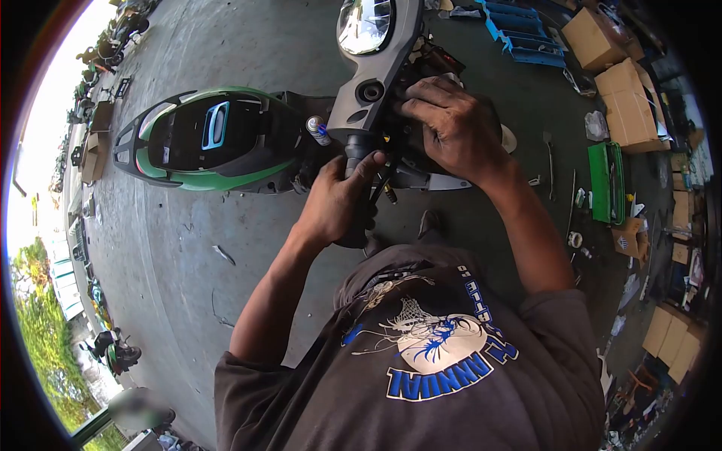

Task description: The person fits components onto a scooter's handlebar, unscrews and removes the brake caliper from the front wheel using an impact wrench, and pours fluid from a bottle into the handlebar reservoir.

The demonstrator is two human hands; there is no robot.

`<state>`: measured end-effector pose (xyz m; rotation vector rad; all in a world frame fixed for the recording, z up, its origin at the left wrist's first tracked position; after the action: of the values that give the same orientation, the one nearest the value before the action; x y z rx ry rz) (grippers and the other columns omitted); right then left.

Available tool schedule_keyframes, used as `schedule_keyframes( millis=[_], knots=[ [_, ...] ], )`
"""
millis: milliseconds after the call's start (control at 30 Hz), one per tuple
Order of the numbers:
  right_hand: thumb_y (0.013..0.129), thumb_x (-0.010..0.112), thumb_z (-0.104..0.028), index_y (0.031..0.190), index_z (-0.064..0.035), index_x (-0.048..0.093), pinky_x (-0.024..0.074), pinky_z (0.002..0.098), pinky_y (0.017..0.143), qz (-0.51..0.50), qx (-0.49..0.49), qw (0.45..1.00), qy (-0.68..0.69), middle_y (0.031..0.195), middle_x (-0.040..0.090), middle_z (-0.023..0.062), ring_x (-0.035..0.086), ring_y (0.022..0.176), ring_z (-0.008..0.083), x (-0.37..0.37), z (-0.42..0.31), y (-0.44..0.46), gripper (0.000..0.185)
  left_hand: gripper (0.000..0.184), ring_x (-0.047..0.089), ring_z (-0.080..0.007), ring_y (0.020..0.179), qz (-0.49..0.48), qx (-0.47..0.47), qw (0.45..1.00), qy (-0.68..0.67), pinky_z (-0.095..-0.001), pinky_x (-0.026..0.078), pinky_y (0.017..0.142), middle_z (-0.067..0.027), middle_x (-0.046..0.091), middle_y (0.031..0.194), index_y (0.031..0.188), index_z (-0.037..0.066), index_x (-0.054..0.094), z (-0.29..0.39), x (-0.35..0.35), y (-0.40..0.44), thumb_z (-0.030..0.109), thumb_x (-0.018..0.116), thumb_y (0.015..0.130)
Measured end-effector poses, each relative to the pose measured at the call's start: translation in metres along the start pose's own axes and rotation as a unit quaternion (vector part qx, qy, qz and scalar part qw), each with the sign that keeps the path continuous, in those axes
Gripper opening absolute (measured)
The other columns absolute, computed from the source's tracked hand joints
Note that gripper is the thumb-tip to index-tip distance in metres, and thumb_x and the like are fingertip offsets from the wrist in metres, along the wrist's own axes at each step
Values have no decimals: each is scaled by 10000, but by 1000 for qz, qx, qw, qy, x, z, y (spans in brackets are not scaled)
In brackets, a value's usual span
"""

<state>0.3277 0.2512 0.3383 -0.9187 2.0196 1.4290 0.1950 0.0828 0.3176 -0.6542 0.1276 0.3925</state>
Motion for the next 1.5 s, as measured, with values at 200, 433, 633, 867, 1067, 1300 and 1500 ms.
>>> schedule_keyframes(
  millis=[200, 433, 633, 867, 1067, 1300, 1500],
  knots=[
    [682, 613, 57, 950, -21, 706, 504, 407, 961, -6, -2, 1000, 13, 1049, 684, 131, 629, 1058, 310, 3, 2, 0, 295, 682, 653, -231, 678, -196, -103, 895, -387, -376, 558, 620, -149, 631, 780, 1126, 20, 529, -15, 14, -6, 650, 581, 869],
    [679, 608, 58, 962, -22, 701, 517, 410, 935, -3, -24, 1000, 10, 1057, 680, 147, 638, 1030, 316, 2, 7, 3, 307, 788, 618, -173, 634, 129, 69, 976, 161, -340, 496, 540, -95, 594, 789, 1128, -28, 491, 9, 1, -15, 680, 643, 817],
    [672, 618, 54, 954, -17, 696, 522, 417, 917, 1, -33, 999, -1, 1055, 679, 149, 639, 1021, 318, 4, 8, 4, 300, 778, 656, -212, 708, -147, -72, 972, -166, -336, 528, 608, -129, 626, 797, 1135, -40, 492, 1, 1, -7, 660, 642, 831],
    [664, 638, 39, 965, -21, 694, 511, 412, 934, -6, -47, 999, -3, 1055, 674, 137, 635, 1022, 311, 2, 6, 5, 312, 853, 678, -219, 791, 58, 71, 995, -23, -324, 533, 638, -179, 670, 907, 1234, -50, 466, -3, 1, -13, 711, 548, 859],
    [650, 640, 37, 952, -33, 695, 515, 411, 917, 1, -56, 998, -3, 1039, 672, 120, 636, 1012, 302, 2, 10, 4, 315, 778, 690, -219, 807, -18, -77, 994, -76, -303, 505, 611, -160, 670, 828, 1185, -47, 470, 0, 4, -14, 668, 550, 889],
    [642, 626, 51, 919, -30, 690, 519, 409, 900, -4, -32, 999, -21, 1019, 667, 117, 635, 1005, 307, 0, 1, 5, 296, 609, 658, -214, 670, -122, -27, 962, -241, -321, 518, 589, -163, 660, 859, 1119, -18, 472, -19, 4, 0, 551, 576, 929],
    [639, 599, 72, 911, -8, 678, 524, 430, 869, -9, -11, 999, -45, 998, 656, 137, 635, 999, 331, -5, -4, 2, 294, 869, 688, -333, 792, -3, 95, 995, 13, -413, 536, 715, -297, 651, 953, 1235, -147, 428, 8, 6, -10, 622, 605, 873]
  ],
)
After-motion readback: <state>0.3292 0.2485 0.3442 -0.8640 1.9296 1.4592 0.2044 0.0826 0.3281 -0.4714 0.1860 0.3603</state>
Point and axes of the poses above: each hand's wrist, its own y-axis towards the middle knuckle, its own x-axis out of the palm, z = x × y, the point moved 2 cm from there along y, towards the middle knuckle
